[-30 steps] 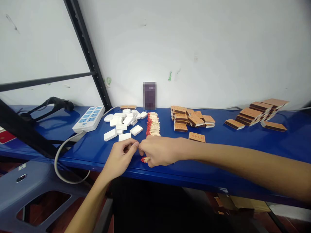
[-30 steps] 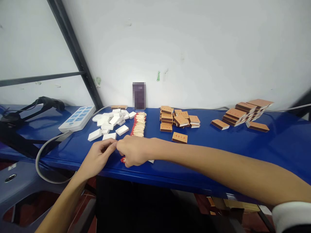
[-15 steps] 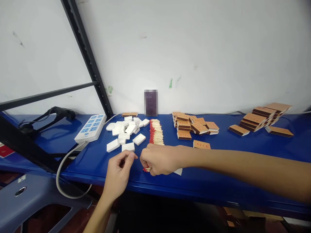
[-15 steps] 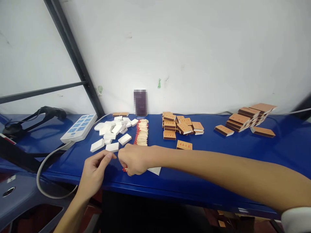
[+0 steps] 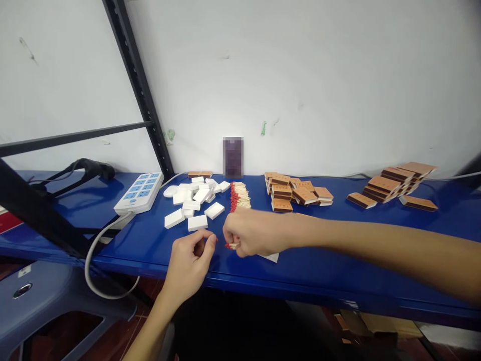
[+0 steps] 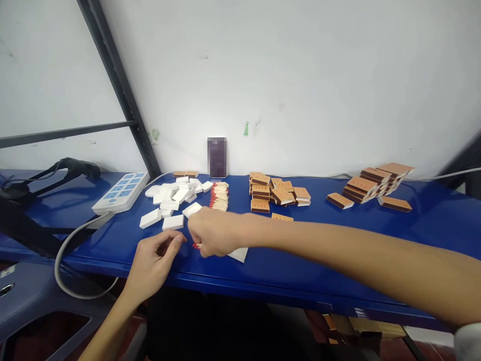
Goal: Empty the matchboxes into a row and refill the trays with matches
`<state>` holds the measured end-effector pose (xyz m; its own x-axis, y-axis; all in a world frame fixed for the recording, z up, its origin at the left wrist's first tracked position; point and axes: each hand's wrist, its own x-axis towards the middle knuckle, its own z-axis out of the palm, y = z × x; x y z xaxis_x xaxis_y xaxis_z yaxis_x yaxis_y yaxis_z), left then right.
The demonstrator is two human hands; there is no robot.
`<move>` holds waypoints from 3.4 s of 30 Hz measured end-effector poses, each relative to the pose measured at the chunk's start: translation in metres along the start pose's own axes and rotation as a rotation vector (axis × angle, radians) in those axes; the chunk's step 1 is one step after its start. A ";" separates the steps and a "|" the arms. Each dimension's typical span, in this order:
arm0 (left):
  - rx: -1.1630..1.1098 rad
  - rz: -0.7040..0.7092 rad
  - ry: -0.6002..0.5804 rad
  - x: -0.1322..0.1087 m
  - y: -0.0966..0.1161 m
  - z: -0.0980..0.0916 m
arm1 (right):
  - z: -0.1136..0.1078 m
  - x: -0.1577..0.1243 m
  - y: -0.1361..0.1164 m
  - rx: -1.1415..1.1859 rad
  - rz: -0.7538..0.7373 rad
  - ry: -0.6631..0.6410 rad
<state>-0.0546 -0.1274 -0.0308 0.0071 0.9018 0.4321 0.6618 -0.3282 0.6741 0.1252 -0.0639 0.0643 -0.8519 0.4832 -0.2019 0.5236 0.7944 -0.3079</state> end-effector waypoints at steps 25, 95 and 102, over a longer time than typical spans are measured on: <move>0.501 0.386 -0.123 -0.022 0.030 0.043 | 0.016 -0.040 0.039 0.161 0.185 0.011; 0.288 0.242 -0.196 0.010 0.017 0.020 | 0.084 -0.073 0.072 0.166 -0.029 0.605; 0.281 0.207 -0.296 0.014 0.017 0.018 | 0.083 -0.073 0.070 0.182 -0.035 0.573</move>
<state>-0.0298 -0.1157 -0.0239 0.3470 0.8804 0.3233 0.8014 -0.4574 0.3855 0.2255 -0.0739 -0.0194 -0.7129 0.6193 0.3289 0.4451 0.7621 -0.4702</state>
